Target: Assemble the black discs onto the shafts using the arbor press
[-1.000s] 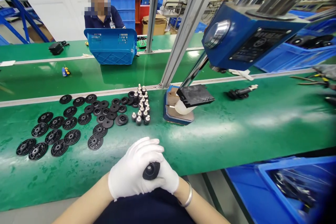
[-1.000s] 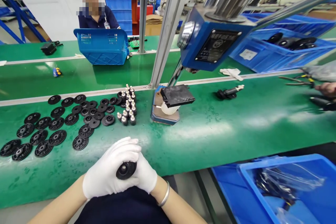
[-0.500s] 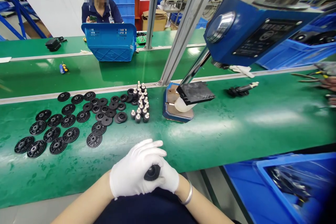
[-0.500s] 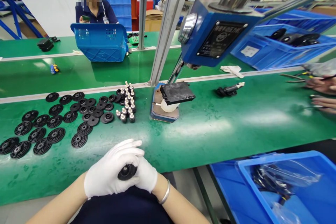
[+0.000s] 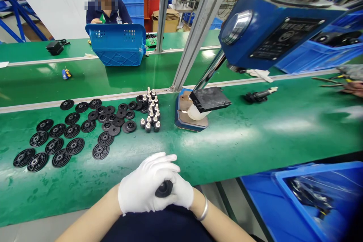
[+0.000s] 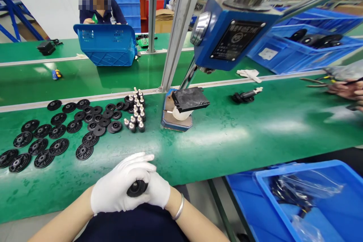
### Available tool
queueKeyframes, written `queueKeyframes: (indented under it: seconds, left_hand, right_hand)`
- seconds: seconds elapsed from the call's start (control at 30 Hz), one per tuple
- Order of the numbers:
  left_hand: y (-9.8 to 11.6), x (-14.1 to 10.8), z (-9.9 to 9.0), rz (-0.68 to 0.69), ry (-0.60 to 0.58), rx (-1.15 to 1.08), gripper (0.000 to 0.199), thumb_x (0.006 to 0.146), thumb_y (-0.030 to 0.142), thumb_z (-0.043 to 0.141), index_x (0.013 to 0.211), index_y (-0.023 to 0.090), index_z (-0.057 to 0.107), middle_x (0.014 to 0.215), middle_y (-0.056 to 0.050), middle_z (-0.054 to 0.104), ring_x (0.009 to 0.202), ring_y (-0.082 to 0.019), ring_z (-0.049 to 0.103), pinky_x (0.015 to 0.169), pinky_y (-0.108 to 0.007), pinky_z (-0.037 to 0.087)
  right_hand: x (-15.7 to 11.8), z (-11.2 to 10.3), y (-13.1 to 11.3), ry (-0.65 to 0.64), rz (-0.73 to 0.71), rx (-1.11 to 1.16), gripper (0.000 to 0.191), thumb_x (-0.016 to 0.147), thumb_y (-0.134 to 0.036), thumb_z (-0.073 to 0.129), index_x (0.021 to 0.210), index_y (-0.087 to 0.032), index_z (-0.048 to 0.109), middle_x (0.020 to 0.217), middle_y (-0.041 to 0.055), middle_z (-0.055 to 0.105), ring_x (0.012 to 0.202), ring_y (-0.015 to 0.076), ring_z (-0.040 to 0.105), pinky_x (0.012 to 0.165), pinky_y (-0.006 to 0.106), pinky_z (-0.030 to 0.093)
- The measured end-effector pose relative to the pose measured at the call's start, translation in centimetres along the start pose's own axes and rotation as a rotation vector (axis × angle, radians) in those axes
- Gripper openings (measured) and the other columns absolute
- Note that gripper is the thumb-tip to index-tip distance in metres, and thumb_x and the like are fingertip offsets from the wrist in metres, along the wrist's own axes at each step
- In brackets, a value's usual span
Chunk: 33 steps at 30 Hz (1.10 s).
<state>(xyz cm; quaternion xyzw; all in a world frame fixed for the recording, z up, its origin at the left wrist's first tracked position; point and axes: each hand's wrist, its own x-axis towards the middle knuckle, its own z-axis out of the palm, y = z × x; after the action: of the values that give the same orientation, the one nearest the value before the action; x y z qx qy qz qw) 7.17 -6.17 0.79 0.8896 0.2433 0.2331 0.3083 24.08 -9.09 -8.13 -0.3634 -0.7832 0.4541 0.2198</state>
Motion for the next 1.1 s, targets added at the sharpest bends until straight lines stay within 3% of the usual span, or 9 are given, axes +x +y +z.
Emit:
queueKeyframes:
  seconds: [0.3, 0.4, 0.53, 0.63, 0.77, 0.93, 1.1]
  left_hand:
    - [0.0, 0.0, 0.3, -0.037, 0.019, -0.03, 0.026, 0.08, 0.032, 0.066, 0.101, 0.023, 0.054, 0.124, -0.004, 0.063, 0.133, -0.023, 0.043, 0.115, -0.042, 0.029]
    - [-0.1, 0.0, 0.4, -0.037, 0.039, -0.07, 0.028, 0.077, 0.029, 0.069, 0.101, 0.024, 0.054, 0.125, -0.004, 0.063, 0.132, -0.025, 0.044, 0.114, -0.045, 0.03]
    - [-0.3, 0.2, 0.5, -0.168, 0.218, -0.289, 0.028, 0.079, 0.03, 0.069, 0.101, 0.026, 0.053, 0.124, -0.004, 0.063, 0.13, -0.025, 0.047, 0.108, -0.044, 0.04]
    - [-0.4, 1.2, 0.4, -0.323, 0.412, -0.533, 0.029, 0.087, 0.041, 0.06, 0.111, 0.027, 0.051, 0.132, -0.006, 0.058, 0.128, -0.024, 0.05, 0.106, -0.043, 0.043]
    - [-0.2, 4.2, 0.1, -0.259, 0.477, -0.657, 0.065, 0.084, 0.057, 0.057, 0.137, 0.027, 0.035, 0.15, -0.008, 0.038, 0.138, -0.027, 0.036, 0.113, -0.046, 0.034]
    - [0.1, 10.5, -0.8, -0.12, 0.506, -0.275, 0.085, 0.079, 0.052, 0.067, 0.146, 0.025, 0.022, 0.155, -0.012, 0.025, 0.142, -0.031, 0.024, 0.117, -0.052, 0.022]
    - [0.0, 17.3, -1.3, -0.012, 0.523, -0.062, 0.079, 0.075, 0.043, 0.072, 0.14, 0.019, 0.034, 0.147, -0.014, 0.038, 0.138, -0.029, 0.033, 0.115, -0.05, 0.026]
  right_hand:
    - [0.4, -0.2, -0.9, 0.012, 0.03, 0.041, 0.03, 0.088, -0.027, 0.06, 0.118, -0.022, 0.061, 0.118, 0.0096, 0.061, 0.11, 0.0244, 0.059, 0.096, 0.043, 0.05]
    - [0.8, -0.7, -2.1, 0.029, 0.036, 0.046, 0.04, 0.084, -0.022, 0.06, 0.124, -0.02, 0.058, 0.123, 0.0123, 0.06, 0.116, 0.0273, 0.056, 0.098, 0.043, 0.049]
    - [1.2, -2.6, -4.1, 0.17, 0.112, 0.153, 0.042, 0.082, -0.025, 0.063, 0.123, -0.017, 0.054, 0.125, 0.0137, 0.059, 0.114, 0.0263, 0.058, 0.098, 0.042, 0.048]
    - [0.7, -5.5, -5.6, 0.343, 0.234, 0.373, 0.041, 0.077, -0.035, 0.073, 0.109, -0.018, 0.056, 0.106, 0.0085, 0.068, 0.098, 0.0228, 0.066, 0.088, 0.037, 0.054]
    - [-0.7, -11.7, -8.2, 0.598, 0.194, 0.415, 0.04, 0.071, -0.04, 0.078, 0.099, -0.019, 0.058, 0.098, 0.0059, 0.069, 0.089, 0.021, 0.069, 0.077, 0.032, 0.057]
    - [-1.4, -19.9, -11.4, 0.827, 0.151, -0.064, 0.031, 0.072, -0.039, 0.076, 0.094, -0.021, 0.065, 0.097, 0.003, 0.069, 0.09, 0.0201, 0.065, 0.083, 0.033, 0.051]
    - [0.9, -23.8, -11.4, 0.851, 0.213, -0.252, 0.031, 0.074, -0.045, 0.071, 0.087, -0.019, 0.064, 0.081, -0.0003, 0.066, 0.076, 0.0175, 0.061, 0.07, 0.029, 0.048]
